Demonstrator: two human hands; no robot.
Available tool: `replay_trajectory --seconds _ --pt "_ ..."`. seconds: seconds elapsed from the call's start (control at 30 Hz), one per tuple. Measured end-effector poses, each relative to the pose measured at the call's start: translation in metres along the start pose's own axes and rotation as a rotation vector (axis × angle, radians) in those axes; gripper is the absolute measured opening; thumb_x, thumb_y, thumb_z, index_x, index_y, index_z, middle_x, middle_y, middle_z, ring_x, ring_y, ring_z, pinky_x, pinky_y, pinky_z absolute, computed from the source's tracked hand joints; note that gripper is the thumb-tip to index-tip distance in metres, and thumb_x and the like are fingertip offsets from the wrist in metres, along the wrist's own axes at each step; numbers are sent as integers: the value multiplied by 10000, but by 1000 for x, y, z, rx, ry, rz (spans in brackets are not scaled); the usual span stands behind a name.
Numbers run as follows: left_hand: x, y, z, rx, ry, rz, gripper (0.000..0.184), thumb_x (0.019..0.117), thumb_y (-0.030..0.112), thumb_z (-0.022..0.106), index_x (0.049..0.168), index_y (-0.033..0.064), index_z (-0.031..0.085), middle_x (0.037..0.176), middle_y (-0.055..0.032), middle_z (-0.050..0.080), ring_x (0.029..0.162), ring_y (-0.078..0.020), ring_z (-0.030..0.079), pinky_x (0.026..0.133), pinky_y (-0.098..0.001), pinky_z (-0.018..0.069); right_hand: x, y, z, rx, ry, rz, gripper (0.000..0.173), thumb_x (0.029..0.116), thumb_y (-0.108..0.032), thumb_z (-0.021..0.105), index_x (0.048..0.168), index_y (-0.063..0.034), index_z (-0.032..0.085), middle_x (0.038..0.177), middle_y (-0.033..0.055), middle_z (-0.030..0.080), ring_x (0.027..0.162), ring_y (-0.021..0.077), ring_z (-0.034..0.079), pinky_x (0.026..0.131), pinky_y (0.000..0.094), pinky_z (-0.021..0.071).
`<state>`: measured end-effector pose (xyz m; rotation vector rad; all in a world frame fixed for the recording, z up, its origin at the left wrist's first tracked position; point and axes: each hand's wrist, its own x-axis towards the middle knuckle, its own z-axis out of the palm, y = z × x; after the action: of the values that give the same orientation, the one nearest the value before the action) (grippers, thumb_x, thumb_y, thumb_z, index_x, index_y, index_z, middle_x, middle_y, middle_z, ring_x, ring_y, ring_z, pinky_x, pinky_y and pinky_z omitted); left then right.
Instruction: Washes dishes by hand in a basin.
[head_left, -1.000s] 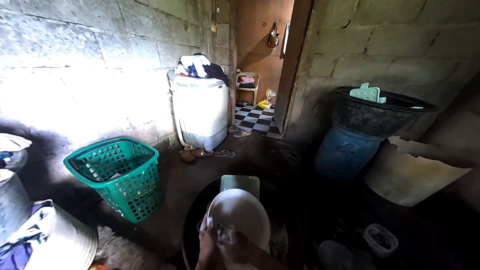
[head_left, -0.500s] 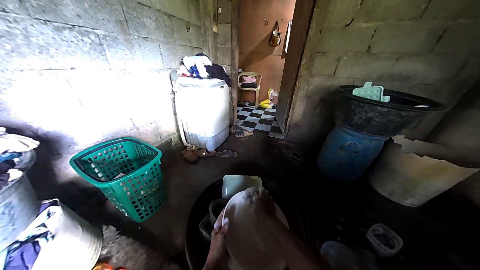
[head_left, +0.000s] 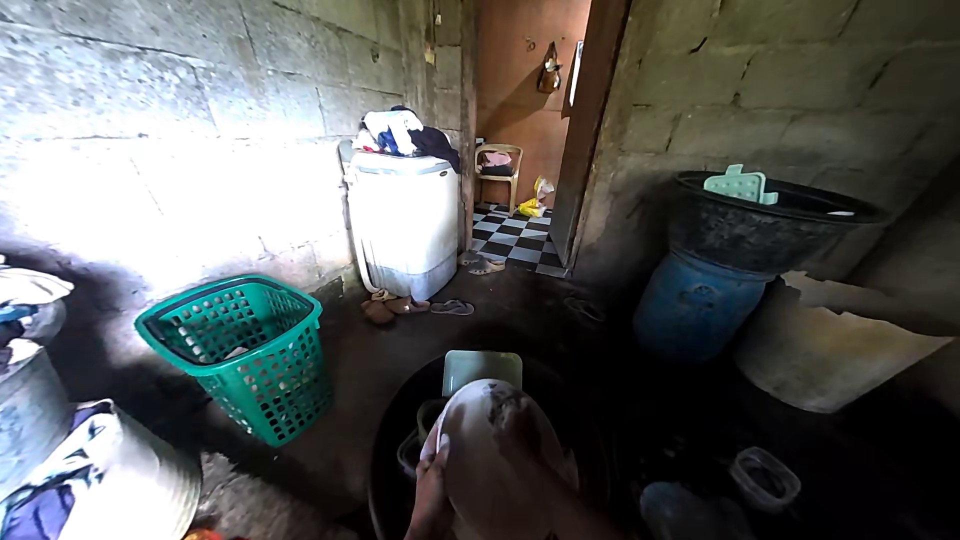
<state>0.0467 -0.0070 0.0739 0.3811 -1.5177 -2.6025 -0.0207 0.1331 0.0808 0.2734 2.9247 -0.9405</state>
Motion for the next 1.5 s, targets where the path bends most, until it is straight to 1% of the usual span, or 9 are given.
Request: replay_trajectory --seconds 0.17,0.27,0.5,0.8,0.83,0.9,1.1,1.3,1.5 --pt "13 -5 -6 2 102 62 421 1102 131 376 1514 45 390 1192 -109 656 932 -92 674 811 -291 576 -52 -8 35 0 -235 -348 493 993 -361 617 1360 -32 621 1429 275 530 1290 408 567 1052 522 499" --pt "20 0 -22 53 98 126 477 1088 118 385 1559 48 349 1457 -154 527 1188 -132 609 983 -322 521 -40 22 36 11 -219 -409 563 966 -347 657 1394 13 593 1429 278 560 1338 403 544 1140 508 430" --pt "-6 -1 1 81 -75 34 472 1075 55 382 1543 8 347 1480 -176 499 1219 -146 599 1007 -322 513 9 11 -8 -24 19 66 507 1013 -248 610 1449 0 531 1500 288 467 1347 421 524 1099 516 457" --pt "12 -15 -10 37 88 1 392 1104 169 394 1475 54 437 1027 -72 655 808 -91 648 729 -289 564 -63 2 42 24 -216 -519 443 971 -328 655 1284 -16 681 1330 246 622 1247 386 604 1035 524 507" --pt "15 -12 -16 55 111 29 419 1100 165 398 1507 65 415 1123 -86 657 879 -89 656 772 -291 566 -53 19 47 -20 -224 -566 501 957 -364 662 1314 -12 669 1342 242 637 1275 388 598 1075 528 484" --pt "19 -6 -26 62 83 82 472 1096 134 391 1559 50 352 1465 -152 525 1225 -147 593 1017 -334 504 -35 38 37 -108 -254 -470 561 972 -366 639 1382 16 604 1392 255 606 1325 394 562 1127 528 433" --pt "-4 4 1 29 -9 -9 447 1092 86 382 1536 37 374 1413 -161 558 1142 -141 636 953 -321 538 12 25 4 -74 22 -71 468 1048 -311 531 1440 -59 578 1469 252 526 1346 389 539 1116 499 450" --pt "6 -18 -3 17 -29 -23 436 1078 93 360 1509 33 384 1265 -128 627 1025 -115 653 887 -318 557 -37 -1 28 206 -182 -535 480 1021 -377 594 1358 -39 647 1362 225 635 1290 371 588 1119 542 441" --pt "33 -30 -36 58 157 -151 465 1123 263 350 1543 68 322 1315 -201 564 1047 -220 624 874 -416 536 -57 -1 25 -246 -671 -553 558 964 -241 693 1436 16 543 1438 279 536 1333 439 524 1092 601 424"
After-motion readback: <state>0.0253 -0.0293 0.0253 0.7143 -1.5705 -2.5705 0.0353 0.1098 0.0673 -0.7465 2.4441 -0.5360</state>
